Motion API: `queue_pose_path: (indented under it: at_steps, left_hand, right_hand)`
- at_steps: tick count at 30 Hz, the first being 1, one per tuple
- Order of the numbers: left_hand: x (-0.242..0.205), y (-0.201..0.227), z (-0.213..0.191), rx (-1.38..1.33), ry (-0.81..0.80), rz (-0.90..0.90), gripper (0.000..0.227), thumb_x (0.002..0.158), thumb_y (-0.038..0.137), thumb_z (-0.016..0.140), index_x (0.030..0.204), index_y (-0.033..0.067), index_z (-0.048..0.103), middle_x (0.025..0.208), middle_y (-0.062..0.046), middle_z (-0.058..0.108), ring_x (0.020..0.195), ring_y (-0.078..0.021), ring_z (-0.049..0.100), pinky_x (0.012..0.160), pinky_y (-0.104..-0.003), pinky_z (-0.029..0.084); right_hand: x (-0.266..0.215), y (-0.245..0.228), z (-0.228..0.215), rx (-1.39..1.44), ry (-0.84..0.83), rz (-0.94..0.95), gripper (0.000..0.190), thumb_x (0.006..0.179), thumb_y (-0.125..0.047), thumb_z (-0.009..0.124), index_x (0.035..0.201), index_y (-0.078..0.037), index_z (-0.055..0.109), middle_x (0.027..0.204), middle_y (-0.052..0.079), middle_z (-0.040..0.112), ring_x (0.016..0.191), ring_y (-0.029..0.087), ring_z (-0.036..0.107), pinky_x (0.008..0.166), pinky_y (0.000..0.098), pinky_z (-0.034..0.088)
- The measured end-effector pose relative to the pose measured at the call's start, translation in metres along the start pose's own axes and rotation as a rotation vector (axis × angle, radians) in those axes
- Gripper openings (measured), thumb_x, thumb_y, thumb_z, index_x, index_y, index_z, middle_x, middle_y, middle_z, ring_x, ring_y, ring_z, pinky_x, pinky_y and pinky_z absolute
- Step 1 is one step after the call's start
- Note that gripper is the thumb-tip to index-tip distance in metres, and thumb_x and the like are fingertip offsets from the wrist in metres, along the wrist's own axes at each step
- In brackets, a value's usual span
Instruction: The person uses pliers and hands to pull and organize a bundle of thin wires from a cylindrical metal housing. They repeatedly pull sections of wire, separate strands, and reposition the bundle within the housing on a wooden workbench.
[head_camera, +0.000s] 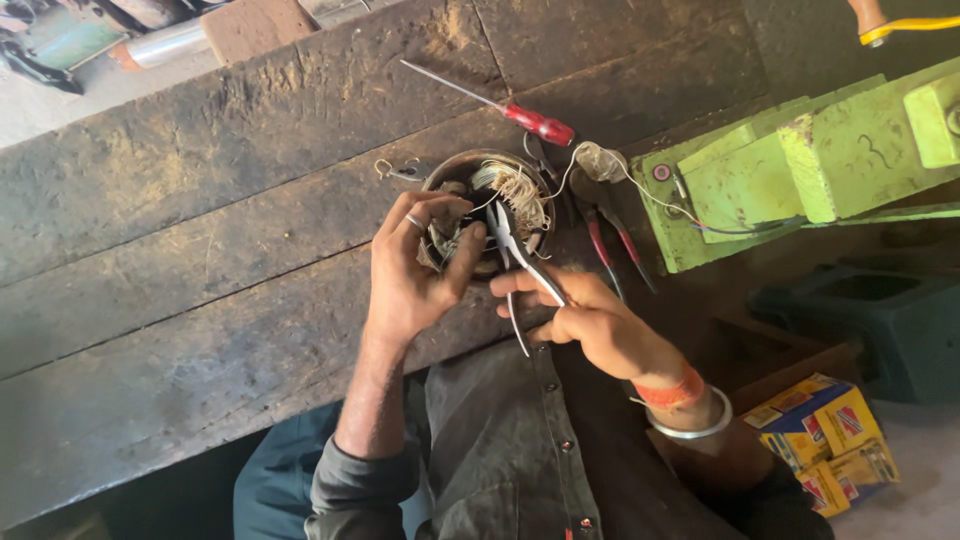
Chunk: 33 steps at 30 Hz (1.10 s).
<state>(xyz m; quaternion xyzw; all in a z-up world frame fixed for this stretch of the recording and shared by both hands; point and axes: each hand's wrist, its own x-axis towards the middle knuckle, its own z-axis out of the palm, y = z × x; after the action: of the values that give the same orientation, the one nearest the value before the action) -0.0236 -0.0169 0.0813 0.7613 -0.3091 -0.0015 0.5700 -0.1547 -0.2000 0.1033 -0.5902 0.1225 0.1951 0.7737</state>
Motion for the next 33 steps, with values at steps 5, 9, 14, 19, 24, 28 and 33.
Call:
queue_pose_path:
  at_steps: [5,9,14,19,24,28,33]
  left_hand:
    - [0.001,-0.001,-0.001,-0.024,-0.006,0.008,0.025,0.089,0.004,0.077,0.112,0.0021,0.068,0.115,-0.013,0.069,0.102,-0.0251,0.072,0.089,-0.034,0.057]
    - [0.0,-0.002,-0.003,-0.017,-0.022,0.018,0.024,0.087,0.001,0.075,0.11,0.0025,0.068,0.113,-0.014,0.068,0.101,-0.0261,0.071,0.088,-0.034,0.057]
    - [0.0,-0.003,0.001,-0.004,0.002,-0.004,0.021,0.084,0.001,0.074,0.104,0.0008,0.067,0.11,-0.014,0.069,0.095,-0.0253,0.07,0.084,-0.034,0.057]
    - [-0.002,-0.01,0.002,-0.013,0.03,0.043,0.018,0.089,0.003,0.075,0.095,-0.0004,0.058,0.108,-0.015,0.068,0.102,-0.0259,0.071,0.087,-0.034,0.056]
    - [-0.005,-0.046,0.006,-0.622,0.101,-0.285,0.019,0.103,0.008,0.068,0.092,0.0054,0.054,0.092,-0.005,0.064,0.079,-0.0126,0.062,0.073,-0.031,0.057]
    - [0.019,-0.093,0.006,-0.967,0.368,-0.348,0.022,0.102,0.013,0.065,0.087,0.0103,0.048,0.076,0.0,0.054,0.062,-0.0132,0.059,0.061,-0.034,0.056]
    - [0.03,-0.07,-0.007,-0.617,0.71,-0.217,0.026,0.111,0.017,0.065,0.092,0.0105,0.05,0.076,-0.001,0.053,0.069,-0.0108,0.051,0.069,-0.028,0.05]
  right_hand:
    - [0.004,0.0,-0.002,0.0,-0.038,0.003,0.065,0.076,-0.006,0.043,0.139,0.005,0.058,0.119,0.016,0.065,0.117,0.02,0.063,0.089,0.0361,0.06]
    - [0.005,0.002,0.003,-0.191,0.038,-0.058,0.063,0.075,-0.005,0.045,0.134,0.003,0.063,0.103,0.012,0.066,0.089,0.015,0.061,0.075,0.0306,0.053]
    - [0.01,0.01,0.009,-0.398,0.178,-0.123,0.031,0.085,-0.005,0.049,0.106,0.003,0.07,0.081,0.008,0.063,0.059,0.011,0.059,0.053,0.0281,0.051]
    - [-0.008,0.031,0.014,-0.355,0.069,-0.189,0.026,0.083,0.001,0.044,0.097,0.002,0.066,0.074,0.01,0.062,0.059,0.011,0.06,0.056,0.0261,0.053]
    - [-0.022,0.071,-0.002,-0.573,0.181,-0.547,0.028,0.078,0.003,0.049,0.1,0.001,0.068,0.103,0.01,0.066,0.086,0.019,0.069,0.077,0.0306,0.06]
    - [-0.026,0.114,-0.041,-0.962,0.307,-0.278,0.024,0.071,-0.003,0.066,0.093,-0.004,0.075,0.095,0.01,0.068,0.079,0.028,0.069,0.068,0.0358,0.055]
    - [-0.029,0.161,-0.074,-1.1,0.544,-0.141,0.03,0.069,-0.011,0.073,0.098,-0.004,0.072,0.098,0.01,0.067,0.085,0.033,0.068,0.074,0.0408,0.056]
